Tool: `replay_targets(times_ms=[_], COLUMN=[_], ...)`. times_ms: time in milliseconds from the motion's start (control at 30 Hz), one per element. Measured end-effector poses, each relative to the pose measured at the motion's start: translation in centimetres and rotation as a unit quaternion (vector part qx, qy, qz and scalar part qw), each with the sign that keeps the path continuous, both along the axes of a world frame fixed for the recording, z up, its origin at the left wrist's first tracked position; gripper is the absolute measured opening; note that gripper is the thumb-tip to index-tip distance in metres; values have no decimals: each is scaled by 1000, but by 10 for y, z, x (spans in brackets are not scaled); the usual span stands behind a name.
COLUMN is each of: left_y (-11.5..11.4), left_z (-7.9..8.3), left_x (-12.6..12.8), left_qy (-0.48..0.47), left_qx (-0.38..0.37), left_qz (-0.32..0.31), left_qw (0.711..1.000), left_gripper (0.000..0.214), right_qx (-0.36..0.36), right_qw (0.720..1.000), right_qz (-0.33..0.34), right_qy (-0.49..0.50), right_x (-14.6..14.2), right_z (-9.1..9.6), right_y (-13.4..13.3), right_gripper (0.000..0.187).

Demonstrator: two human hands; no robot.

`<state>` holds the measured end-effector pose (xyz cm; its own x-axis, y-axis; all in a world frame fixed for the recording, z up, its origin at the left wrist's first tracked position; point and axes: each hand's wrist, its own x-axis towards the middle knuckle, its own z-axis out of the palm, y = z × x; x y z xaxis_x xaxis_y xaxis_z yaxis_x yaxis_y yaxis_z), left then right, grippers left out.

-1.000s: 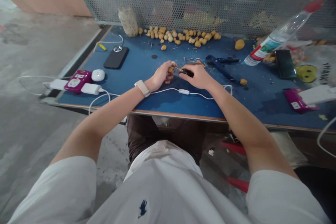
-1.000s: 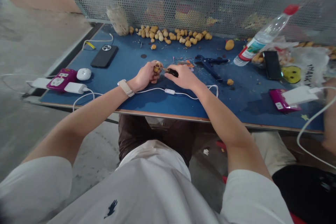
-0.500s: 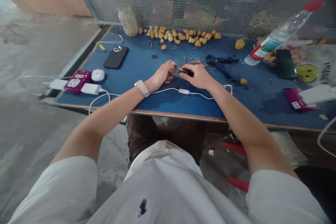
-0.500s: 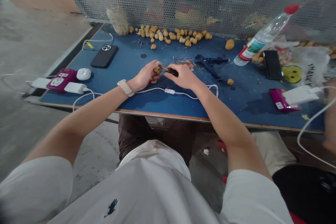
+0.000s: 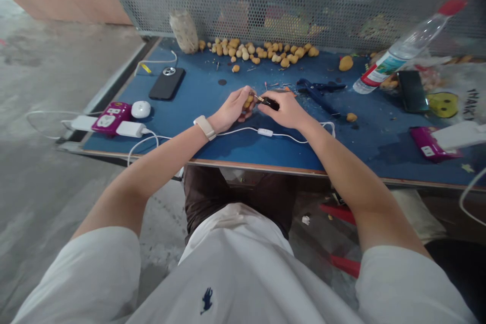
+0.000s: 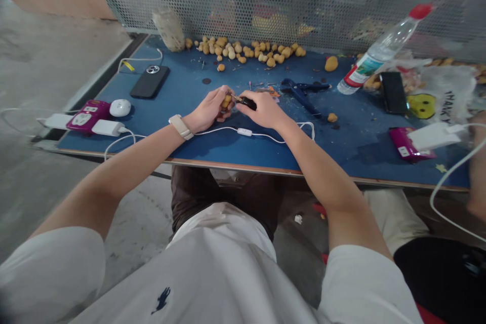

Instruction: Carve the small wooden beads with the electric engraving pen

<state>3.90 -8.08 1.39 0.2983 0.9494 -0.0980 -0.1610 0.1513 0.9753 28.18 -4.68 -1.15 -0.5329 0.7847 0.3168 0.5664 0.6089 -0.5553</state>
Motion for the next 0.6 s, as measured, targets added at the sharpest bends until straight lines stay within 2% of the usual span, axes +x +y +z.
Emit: replay_targets(times_ms=[300,600], left_y=[8,5], left_z=[-6,-2], left_x=[0,0], left_qy=[-19,-47], left_qx=[-36,-53], left_qz=[-6,-11], left_qw=[999,997], left_gripper=[65,54], right_qx=[-12,-6], right_qw=[1000,1000], right_qz=[8,18], right_qy=[-1,-7], right_x=[-1,0], right_z=[1,1], right_y=[-2,-1], right_gripper=[61,58])
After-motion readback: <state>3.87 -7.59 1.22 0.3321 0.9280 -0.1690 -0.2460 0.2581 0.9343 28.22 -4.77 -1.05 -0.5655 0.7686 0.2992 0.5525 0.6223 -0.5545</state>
